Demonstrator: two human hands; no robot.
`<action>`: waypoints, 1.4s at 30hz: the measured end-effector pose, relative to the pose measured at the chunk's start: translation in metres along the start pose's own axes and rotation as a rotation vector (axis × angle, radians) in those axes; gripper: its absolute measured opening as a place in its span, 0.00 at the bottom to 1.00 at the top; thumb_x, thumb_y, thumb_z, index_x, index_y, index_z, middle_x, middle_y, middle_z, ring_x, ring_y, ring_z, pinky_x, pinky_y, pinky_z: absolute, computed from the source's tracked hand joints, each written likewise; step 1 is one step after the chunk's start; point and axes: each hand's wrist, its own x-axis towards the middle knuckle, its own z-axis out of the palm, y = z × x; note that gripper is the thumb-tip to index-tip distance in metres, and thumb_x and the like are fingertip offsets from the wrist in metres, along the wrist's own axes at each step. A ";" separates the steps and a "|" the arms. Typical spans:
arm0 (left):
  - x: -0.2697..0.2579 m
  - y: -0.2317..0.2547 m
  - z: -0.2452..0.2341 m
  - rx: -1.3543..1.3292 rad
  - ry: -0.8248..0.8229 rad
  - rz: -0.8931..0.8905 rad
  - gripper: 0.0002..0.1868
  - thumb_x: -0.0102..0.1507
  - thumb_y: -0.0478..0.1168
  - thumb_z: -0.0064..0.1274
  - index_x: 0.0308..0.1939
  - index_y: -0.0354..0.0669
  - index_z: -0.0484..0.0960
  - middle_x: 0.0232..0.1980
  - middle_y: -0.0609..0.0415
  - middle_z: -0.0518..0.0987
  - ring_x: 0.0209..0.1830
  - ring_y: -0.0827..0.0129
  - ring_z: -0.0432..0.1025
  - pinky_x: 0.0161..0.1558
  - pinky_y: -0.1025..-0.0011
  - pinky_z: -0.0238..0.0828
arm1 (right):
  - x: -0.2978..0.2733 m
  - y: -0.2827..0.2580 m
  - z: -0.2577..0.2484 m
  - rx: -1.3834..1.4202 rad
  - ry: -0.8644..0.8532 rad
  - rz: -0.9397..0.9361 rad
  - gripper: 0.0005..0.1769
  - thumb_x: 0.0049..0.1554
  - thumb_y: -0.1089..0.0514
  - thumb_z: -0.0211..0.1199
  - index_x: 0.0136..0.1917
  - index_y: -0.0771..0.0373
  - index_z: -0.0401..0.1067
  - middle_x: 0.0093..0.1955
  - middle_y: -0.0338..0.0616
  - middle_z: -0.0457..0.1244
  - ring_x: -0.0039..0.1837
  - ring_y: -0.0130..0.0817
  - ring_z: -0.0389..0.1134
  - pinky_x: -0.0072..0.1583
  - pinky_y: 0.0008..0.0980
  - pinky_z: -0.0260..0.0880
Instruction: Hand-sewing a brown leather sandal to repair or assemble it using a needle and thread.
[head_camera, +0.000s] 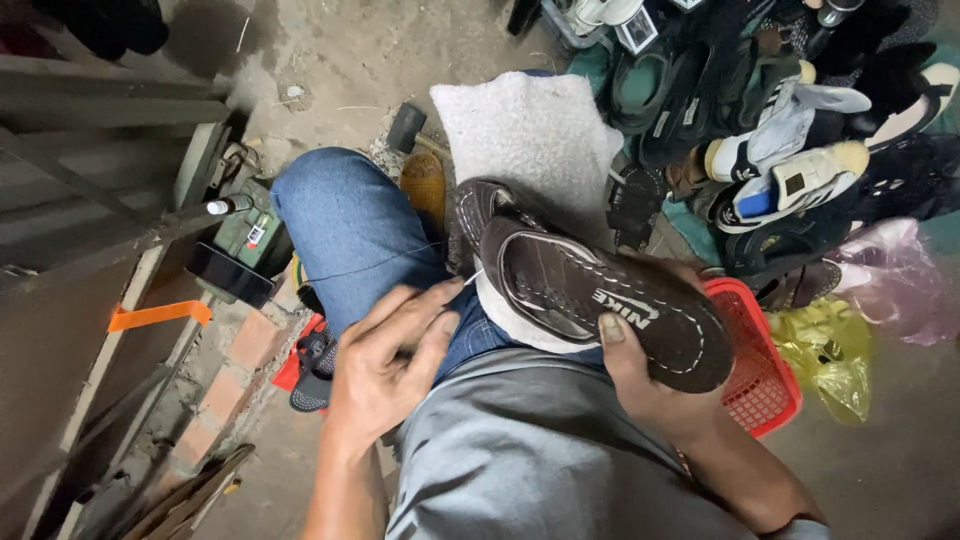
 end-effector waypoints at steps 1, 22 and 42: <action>0.001 -0.003 0.003 0.000 0.002 0.000 0.15 0.67 0.35 0.56 0.57 0.38 0.83 0.44 0.56 0.79 0.21 0.79 0.60 0.29 0.79 0.63 | 0.000 -0.002 0.000 0.000 -0.002 -0.002 0.25 0.57 0.59 0.64 0.66 0.68 0.63 0.60 0.47 0.66 0.62 0.36 0.70 0.67 0.31 0.71; -0.005 0.023 -0.027 0.011 0.120 0.204 0.11 0.67 0.33 0.52 0.50 0.29 0.83 0.47 0.42 0.84 0.37 0.65 0.82 0.40 0.74 0.81 | 0.011 -0.014 0.007 0.057 -0.032 -0.090 0.26 0.57 0.58 0.65 0.65 0.69 0.64 0.61 0.49 0.63 0.63 0.39 0.68 0.61 0.30 0.76; 0.031 -0.024 0.019 -0.164 0.157 0.187 0.14 0.66 0.31 0.55 0.56 0.41 0.86 0.35 0.46 0.81 0.22 0.63 0.72 0.25 0.67 0.69 | 0.027 -0.018 -0.002 0.039 -0.023 -0.057 0.23 0.58 0.61 0.64 0.65 0.69 0.66 0.61 0.50 0.66 0.62 0.39 0.70 0.66 0.35 0.77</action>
